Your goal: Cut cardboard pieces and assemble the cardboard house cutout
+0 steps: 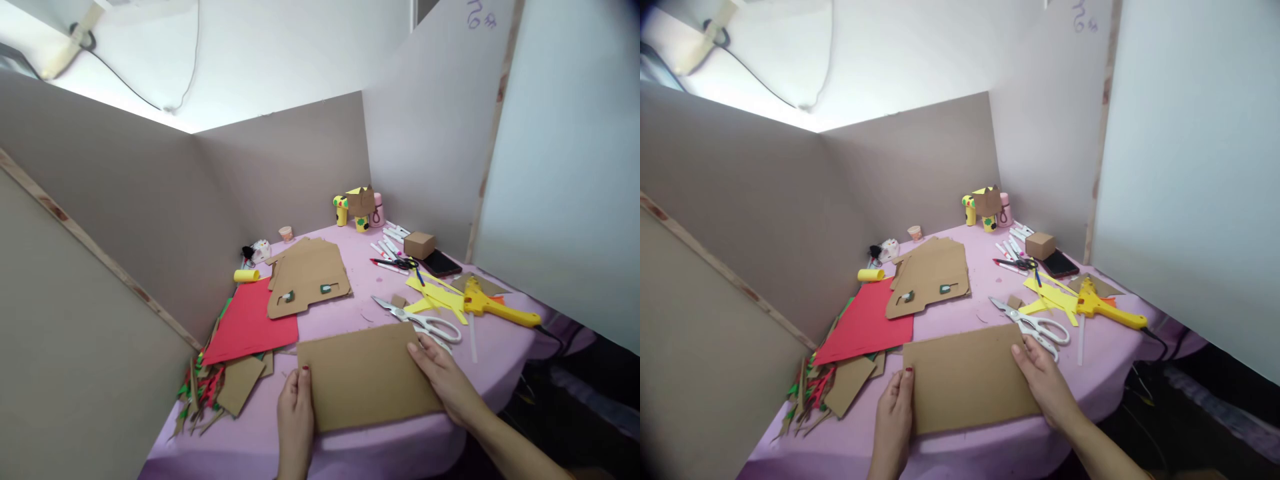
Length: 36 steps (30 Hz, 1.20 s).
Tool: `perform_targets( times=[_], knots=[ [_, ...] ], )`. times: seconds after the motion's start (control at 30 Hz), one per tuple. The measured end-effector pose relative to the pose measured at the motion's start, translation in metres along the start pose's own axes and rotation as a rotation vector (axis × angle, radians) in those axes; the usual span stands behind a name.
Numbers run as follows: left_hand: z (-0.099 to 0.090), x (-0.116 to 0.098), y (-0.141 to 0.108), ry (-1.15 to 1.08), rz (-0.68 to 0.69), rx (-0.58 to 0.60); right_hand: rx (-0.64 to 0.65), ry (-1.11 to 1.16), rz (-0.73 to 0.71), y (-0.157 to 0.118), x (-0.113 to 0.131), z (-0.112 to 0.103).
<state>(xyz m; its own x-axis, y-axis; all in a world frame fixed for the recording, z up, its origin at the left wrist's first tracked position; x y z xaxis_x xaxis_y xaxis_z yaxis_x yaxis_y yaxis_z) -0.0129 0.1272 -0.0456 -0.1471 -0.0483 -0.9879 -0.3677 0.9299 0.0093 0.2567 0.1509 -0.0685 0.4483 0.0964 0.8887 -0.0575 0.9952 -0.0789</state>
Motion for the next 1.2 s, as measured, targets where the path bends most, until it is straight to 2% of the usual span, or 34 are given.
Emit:
perform_targets(
  times=[0.13, 0.23, 0.43, 0.63, 0.77, 0.9, 1.1, 1.2],
  knots=[
    [-0.003, -0.004, -0.002, 0.057, 0.053, -0.050, -0.046, -0.155, -0.121, -0.002, 0.003, -0.003],
    [-0.004, -0.003, -0.003, 0.048, 0.057, -0.041, -0.083, -0.223, -0.148, -0.004, 0.006, -0.006],
    [-0.007, 0.001, -0.004, -0.019, 0.029, -0.031, -0.052, -0.184, -0.132, -0.005, 0.009, -0.001],
    [-0.011, 0.004, -0.005, -0.069, -0.021, -0.077, -0.068, -0.119, -0.078, -0.005, 0.003, -0.003],
    [-0.016, 0.009, -0.006, -0.101, -0.044, -0.112, -0.016, -0.017, -0.015, -0.005, -0.002, 0.002],
    [-0.016, 0.007, -0.007, -0.122, -0.017, -0.091, -0.016, 0.027, 0.011, -0.006, -0.003, 0.002],
    [-0.011, 0.004, -0.008, -0.139, 0.014, -0.016, -0.149, -0.017, -0.054, -0.005, -0.002, -0.013],
    [-0.006, 0.006, -0.009, -0.179, -0.018, 0.034, -0.167, -0.009, -0.053, -0.007, -0.002, -0.015]
  ],
)
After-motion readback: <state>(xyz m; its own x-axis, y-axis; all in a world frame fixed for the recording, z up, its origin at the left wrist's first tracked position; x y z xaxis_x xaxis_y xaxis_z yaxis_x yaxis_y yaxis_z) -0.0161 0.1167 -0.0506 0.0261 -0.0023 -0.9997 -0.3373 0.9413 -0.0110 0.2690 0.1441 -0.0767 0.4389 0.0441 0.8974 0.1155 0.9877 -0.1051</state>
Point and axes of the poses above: each hand's wrist, its own y-axis towards the middle knuckle, its own z-axis out of the palm, x = y × z, the point moved 9 cm from there along y, towards the middle knuckle, and after that the axes turned 1 degree about -x, right-handed, at the moved point
